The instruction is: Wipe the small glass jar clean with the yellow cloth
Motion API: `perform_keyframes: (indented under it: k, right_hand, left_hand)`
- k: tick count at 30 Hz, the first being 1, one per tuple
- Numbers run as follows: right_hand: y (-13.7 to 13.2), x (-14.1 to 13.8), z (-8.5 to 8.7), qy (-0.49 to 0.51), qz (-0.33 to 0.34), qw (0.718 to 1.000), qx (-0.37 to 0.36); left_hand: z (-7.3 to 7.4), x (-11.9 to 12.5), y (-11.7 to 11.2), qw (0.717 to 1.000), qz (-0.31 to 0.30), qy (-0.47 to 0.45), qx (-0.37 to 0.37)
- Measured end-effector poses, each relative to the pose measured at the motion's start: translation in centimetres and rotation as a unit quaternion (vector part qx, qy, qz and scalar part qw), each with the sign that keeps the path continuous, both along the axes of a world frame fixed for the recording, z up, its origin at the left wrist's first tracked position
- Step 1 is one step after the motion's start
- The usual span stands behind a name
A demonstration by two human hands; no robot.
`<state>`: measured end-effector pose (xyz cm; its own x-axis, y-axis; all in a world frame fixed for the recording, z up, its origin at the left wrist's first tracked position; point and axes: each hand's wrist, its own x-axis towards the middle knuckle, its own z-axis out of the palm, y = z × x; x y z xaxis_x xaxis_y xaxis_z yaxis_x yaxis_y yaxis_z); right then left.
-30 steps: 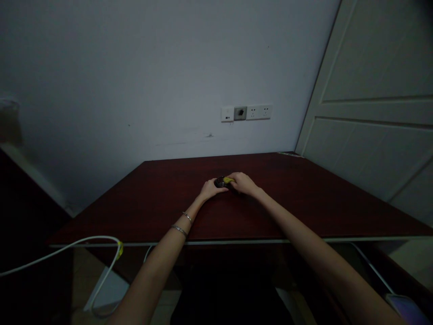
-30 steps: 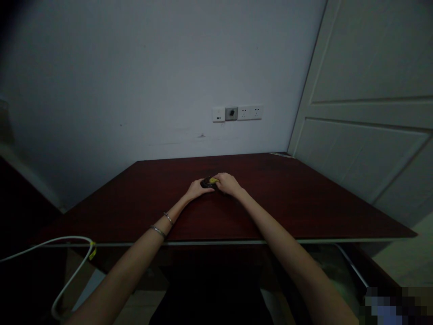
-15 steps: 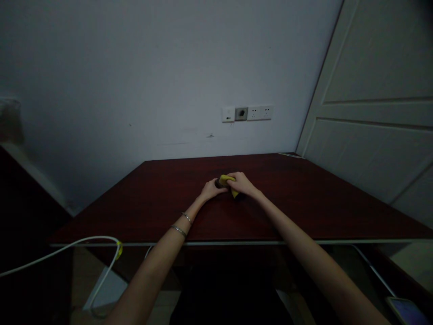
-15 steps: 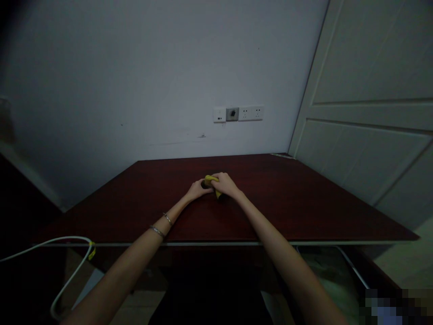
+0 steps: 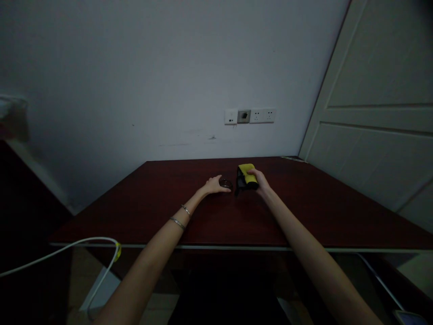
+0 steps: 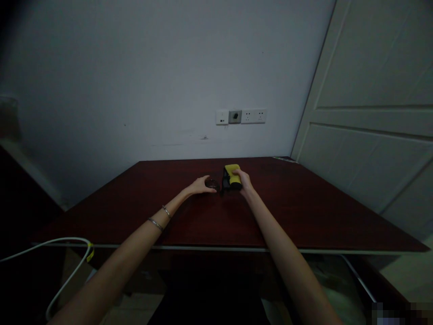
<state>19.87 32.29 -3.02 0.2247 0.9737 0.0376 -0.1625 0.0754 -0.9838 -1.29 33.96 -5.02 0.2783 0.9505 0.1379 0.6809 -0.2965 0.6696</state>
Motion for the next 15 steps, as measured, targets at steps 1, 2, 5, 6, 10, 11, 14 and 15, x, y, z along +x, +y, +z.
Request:
perform_keyframes:
  k: [1,2,5,6,10,11,14,15]
  right_hand:
    - [-0.1,0.0,0.0,0.013,0.006,1.0,-0.001]
    - [-0.2,0.0,0.0,0.026,0.011,1.0,-0.002]
    - [-0.4,-0.1,-0.2,0.078,0.012,0.997,-0.017]
    - [-0.4,-0.1,-0.3,0.094,0.006,0.995,-0.026]
    - [-0.1,-0.1,-0.7,0.099,-0.014,0.994,-0.039]
    - [-0.1,-0.1,-0.9,0.09,-0.016,0.995,-0.033]
    - [0.0,-0.3,-1.1,0.068,-0.017,0.997,-0.013]
    - [0.0,-0.3,-1.1,0.064,-0.018,0.998,-0.007]
  left_hand:
    - [0.3,0.1,0.3,1.0,-0.01,0.022,0.007]
    - [0.6,0.3,0.5,0.999,-0.024,0.043,0.012]
    - [1.2,0.7,1.2,0.993,-0.068,0.098,0.016]
    - [1.3,0.8,1.3,0.991,-0.078,0.111,0.01]
    - [1.6,1.3,1.8,0.987,-0.096,0.131,-0.004]
    - [1.7,1.3,1.8,0.986,-0.103,0.134,0.0]
    - [2.1,1.6,1.7,0.982,-0.12,0.146,0.012]
    - [2.3,1.6,1.7,0.982,-0.12,0.145,0.016]
